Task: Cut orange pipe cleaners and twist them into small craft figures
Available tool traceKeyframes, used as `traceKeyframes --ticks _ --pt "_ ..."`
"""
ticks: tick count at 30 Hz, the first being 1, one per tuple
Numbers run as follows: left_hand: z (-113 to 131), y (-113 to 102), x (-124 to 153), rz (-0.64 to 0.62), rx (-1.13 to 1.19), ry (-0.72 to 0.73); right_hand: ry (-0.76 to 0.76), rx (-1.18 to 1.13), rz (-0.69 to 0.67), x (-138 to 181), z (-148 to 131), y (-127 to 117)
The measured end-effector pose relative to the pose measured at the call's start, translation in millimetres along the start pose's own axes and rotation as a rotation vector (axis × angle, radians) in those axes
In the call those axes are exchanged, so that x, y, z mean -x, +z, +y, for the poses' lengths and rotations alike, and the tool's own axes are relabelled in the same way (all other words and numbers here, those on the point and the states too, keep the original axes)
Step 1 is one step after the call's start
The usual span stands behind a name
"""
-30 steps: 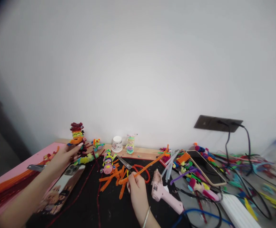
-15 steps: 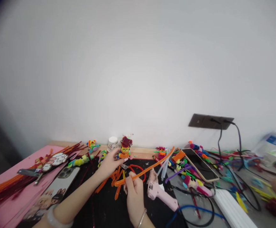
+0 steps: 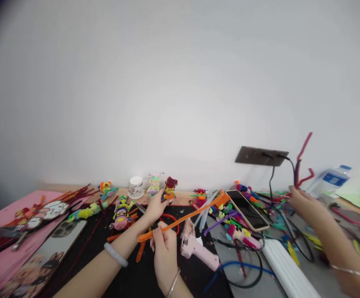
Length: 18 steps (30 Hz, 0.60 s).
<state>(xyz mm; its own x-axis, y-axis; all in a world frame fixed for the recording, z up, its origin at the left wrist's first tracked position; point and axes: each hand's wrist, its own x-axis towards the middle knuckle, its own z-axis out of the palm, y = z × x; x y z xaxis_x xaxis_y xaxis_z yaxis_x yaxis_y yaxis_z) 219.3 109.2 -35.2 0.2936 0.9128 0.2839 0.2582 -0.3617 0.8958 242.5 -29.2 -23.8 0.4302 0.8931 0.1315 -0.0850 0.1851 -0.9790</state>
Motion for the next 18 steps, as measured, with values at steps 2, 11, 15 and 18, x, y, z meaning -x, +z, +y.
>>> traceKeyframes --ticks 2,11,15,18 --pt "-2.7 3.1 -2.2 0.016 -0.016 -0.004 0.007 0.006 0.011 0.7 -0.2 0.5" --pt "-5.4 9.3 -9.4 0.014 -0.061 -0.011 0.036 -0.006 -0.004 2.0 2.4 2.2" --pt "-2.7 9.8 -9.4 0.01 -0.057 -0.036 0.029 0.008 -0.007 1.1 3.3 1.5" --pt "-0.6 10.3 -8.3 0.009 -0.042 -0.044 0.014 0.013 -0.05 0.2 2.0 1.1"
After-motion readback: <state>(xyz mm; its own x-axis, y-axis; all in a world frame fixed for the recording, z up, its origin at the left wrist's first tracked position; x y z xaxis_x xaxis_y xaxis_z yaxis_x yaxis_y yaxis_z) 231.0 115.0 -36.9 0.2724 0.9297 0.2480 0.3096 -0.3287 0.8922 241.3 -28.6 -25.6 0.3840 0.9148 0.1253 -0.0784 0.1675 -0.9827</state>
